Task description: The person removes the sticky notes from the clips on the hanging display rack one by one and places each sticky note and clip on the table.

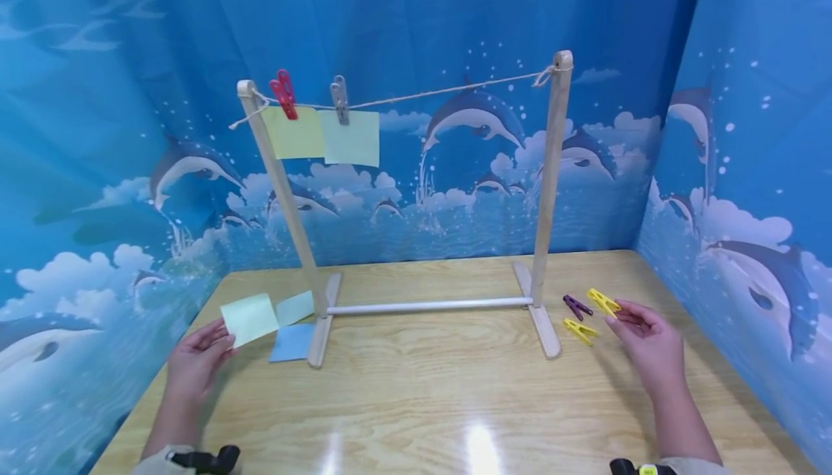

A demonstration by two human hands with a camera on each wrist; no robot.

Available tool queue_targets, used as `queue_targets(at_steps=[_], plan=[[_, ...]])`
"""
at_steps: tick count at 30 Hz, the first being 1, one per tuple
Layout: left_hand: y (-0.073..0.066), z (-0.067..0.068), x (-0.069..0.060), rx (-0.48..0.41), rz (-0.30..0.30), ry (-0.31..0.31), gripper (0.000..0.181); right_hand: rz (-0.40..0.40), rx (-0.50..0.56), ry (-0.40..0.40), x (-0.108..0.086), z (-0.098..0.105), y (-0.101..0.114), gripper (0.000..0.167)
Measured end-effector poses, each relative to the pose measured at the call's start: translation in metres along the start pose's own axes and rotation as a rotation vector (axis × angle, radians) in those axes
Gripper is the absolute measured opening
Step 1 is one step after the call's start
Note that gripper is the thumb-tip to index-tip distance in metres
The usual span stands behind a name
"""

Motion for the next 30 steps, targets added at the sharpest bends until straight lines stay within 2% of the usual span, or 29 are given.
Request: queue_targets(at_steps=[3, 6, 11, 15, 21, 25, 30], plan=[[0.006, 0.008, 0.007, 0.022, 0.017, -0.012, 0.042, 0.000, -0.169, 0.022, 0.004, 0.002, -0.009, 0.033], [0.010, 0.014, 0.012, 0.042, 0.020, -0.013, 0.046, -0.003, -0.333, 0.044, 0.008, 0.005, -0.018, 0.044], [0.014, 0.021, 0.020, 0.104, 0.046, -0.020, 0.050, -0.028, -0.485, 0.062, 0.011, 0.012, -0.029, 0.052], [0.016, 0.024, 0.024, 0.178, 0.060, -0.016, 0.054, -0.043, -0.558, 0.074, 0.013, 0.019, -0.033, 0.053], [0.020, 0.028, 0.029, 0.310, 0.059, -0.009, 0.056, -0.051, -0.607, 0.086, 0.015, 0.024, -0.039, 0.055], [0.022, 0.030, 0.031, 0.462, 0.024, -0.041, 0.058, -0.026, -0.645, 0.087, 0.017, 0.026, -0.042, 0.056], [0.023, 0.030, 0.035, 0.660, -0.033, -0.064, 0.049, 0.023, -0.673, 0.089, 0.019, 0.027, -0.042, 0.051]])
Point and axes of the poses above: each hand's wrist, its own x-axis towards the middle knuckle, its own z-axis out of the back of the hand, y = z × x, the point moved 7 cm from there along x, towards the middle knuckle, and after that the axes turned 1 degree about x, right-handed, at the moved point
